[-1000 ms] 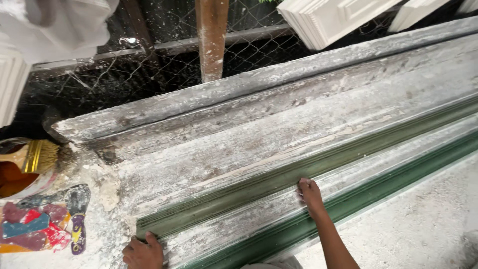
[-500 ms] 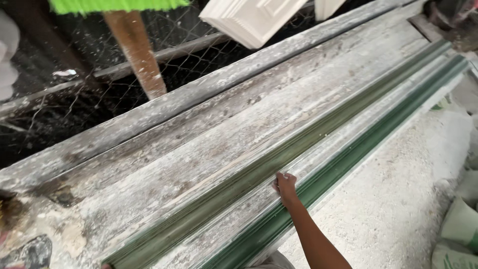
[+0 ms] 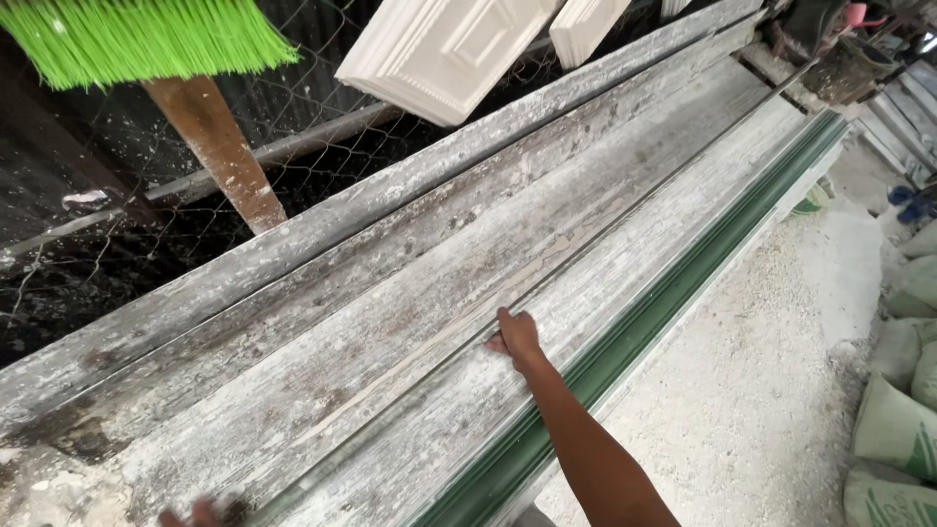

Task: The person lifts a long plaster cornice molding from a stack and lays it on a work table. They brush loose plaster dust off the molding with a hand brush, then wipe its surface with an orange sponge, and finally knead plaster material in a bowl.

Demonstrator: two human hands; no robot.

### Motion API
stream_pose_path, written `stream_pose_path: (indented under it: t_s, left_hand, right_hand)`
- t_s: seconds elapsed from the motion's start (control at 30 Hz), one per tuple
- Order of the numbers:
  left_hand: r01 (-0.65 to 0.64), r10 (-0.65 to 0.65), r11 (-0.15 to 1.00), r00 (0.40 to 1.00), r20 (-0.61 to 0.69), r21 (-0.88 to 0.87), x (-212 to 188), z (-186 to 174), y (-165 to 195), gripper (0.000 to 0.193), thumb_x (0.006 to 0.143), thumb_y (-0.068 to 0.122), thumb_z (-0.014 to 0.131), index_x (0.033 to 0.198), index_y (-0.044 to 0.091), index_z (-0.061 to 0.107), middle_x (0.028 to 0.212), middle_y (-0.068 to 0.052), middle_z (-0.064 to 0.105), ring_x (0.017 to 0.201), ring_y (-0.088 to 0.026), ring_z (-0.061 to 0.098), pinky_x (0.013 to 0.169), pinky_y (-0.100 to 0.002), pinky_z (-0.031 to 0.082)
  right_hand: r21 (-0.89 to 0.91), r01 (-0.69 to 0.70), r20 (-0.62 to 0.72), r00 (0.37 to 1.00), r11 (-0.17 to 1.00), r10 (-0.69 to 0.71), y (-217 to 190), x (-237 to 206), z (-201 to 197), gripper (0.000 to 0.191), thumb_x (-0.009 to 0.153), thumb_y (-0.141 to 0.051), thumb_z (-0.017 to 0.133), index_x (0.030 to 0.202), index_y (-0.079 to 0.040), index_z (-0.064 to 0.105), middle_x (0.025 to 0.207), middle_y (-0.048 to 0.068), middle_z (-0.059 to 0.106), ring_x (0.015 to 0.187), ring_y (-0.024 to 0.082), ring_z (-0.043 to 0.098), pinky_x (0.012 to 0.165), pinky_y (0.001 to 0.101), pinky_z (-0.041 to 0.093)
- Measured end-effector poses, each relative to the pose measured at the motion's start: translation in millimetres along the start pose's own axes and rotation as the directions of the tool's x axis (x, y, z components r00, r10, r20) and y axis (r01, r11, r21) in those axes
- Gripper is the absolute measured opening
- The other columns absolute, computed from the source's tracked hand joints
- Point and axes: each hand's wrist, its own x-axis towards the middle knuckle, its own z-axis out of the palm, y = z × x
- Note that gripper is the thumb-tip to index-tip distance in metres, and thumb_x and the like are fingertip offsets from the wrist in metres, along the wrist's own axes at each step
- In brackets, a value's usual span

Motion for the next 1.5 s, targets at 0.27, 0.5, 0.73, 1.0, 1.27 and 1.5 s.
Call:
stream_pose_path:
  t_s: [0.27, 0.5, 0.73, 1.0, 1.27, 1.5]
  left_hand:
    - [-0.797, 0.799, 0.577, 0.596, -0.077, -0.175, -131, -59, 201, 0.071, 0.093, 0.045, 0.061, 0.154, 0.012, 0.044, 0.149, -0.023, 0.046, 0.134, -0.039, 0.048, 0.111, -0.056, 0.038]
    - [-0.697, 0.72, 0.693, 0.655, 0.23, -0.185, -163, -89, 286, 0.036, 0.098, 0.041, 0.063, 0.13, 0.025, 0.063, 0.107, -0.011, 0.076, 0.1, -0.032, 0.072, 0.085, -0.048, 0.057]
    - [-0.721, 0.72, 0.692, 0.693, -0.029, -0.038, -204, -47, 275, 0.03, 0.088, 0.025, 0.067, 0.118, 0.022, 0.064, 0.094, -0.004, 0.073, 0.085, -0.028, 0.072, 0.072, -0.043, 0.059]
    - [-0.763, 0.725, 0.646, 0.614, -0.312, 0.003, -221, -33, 276, 0.027, 0.084, 0.007, 0.061, 0.108, 0.018, 0.066, 0.089, -0.004, 0.072, 0.079, -0.026, 0.073, 0.063, -0.042, 0.059]
    - [-0.778, 0.726, 0.615, 0.496, -0.477, 0.129, -116, -85, 318, 0.021, 0.091, 0.009, 0.061, 0.109, 0.016, 0.069, 0.092, -0.007, 0.073, 0.068, -0.026, 0.072, 0.055, -0.04, 0.057]
    - [-0.731, 0.698, 0.668, 0.55, -0.459, 0.141, -29, -93, 345, 0.018, 0.09, 0.013, 0.063, 0.105, 0.02, 0.068, 0.091, -0.004, 0.072, 0.074, -0.027, 0.072, 0.064, -0.043, 0.057]
  right_hand:
    - [-0.19, -0.213, 0.242, 0.936, 0.958, 0.256, -29, 8, 12, 0.075, 0.092, -0.05, 0.055, 0.15, -0.008, 0.03, 0.114, 0.016, 0.054, 0.099, 0.034, 0.068, 0.078, 0.0543, 0.062]
    - [-0.422, -0.113, 0.425, 0.852, 0.9, 0.306, -28, 24, -16, 0.1, 0.089, -0.07, 0.051, 0.159, -0.008, 0.015, 0.14, 0.024, 0.062, 0.116, 0.033, 0.066, 0.086, 0.05, 0.062]
    - [-0.044, -0.166, 0.599, 0.785, 0.985, 0.159, -105, 156, -242, 0.073, 0.1, -0.053, 0.043, 0.159, -0.011, 0.03, 0.154, 0.021, 0.049, 0.134, 0.043, 0.054, 0.105, 0.0642, 0.048]
    - [-0.133, 0.265, -0.117, 0.953, 0.955, -0.281, -217, 317, -286, 0.063, 0.099, -0.027, 0.068, 0.145, -0.003, 0.032, 0.129, 0.019, 0.06, 0.103, 0.028, 0.068, 0.083, 0.0556, 0.056]
    - [-0.101, 0.316, -0.076, 0.943, 0.943, -0.324, -301, 356, -196, 0.053, 0.108, -0.006, 0.061, 0.148, -0.001, 0.027, 0.135, 0.022, 0.056, 0.104, 0.025, 0.068, 0.072, 0.0411, 0.066]
    - [-0.05, 0.318, -0.088, 0.943, 0.947, -0.322, -302, 412, -110, 0.05, 0.103, -0.002, 0.05, 0.146, -0.004, 0.024, 0.138, 0.021, 0.047, 0.104, 0.027, 0.071, 0.073, 0.0421, 0.066]
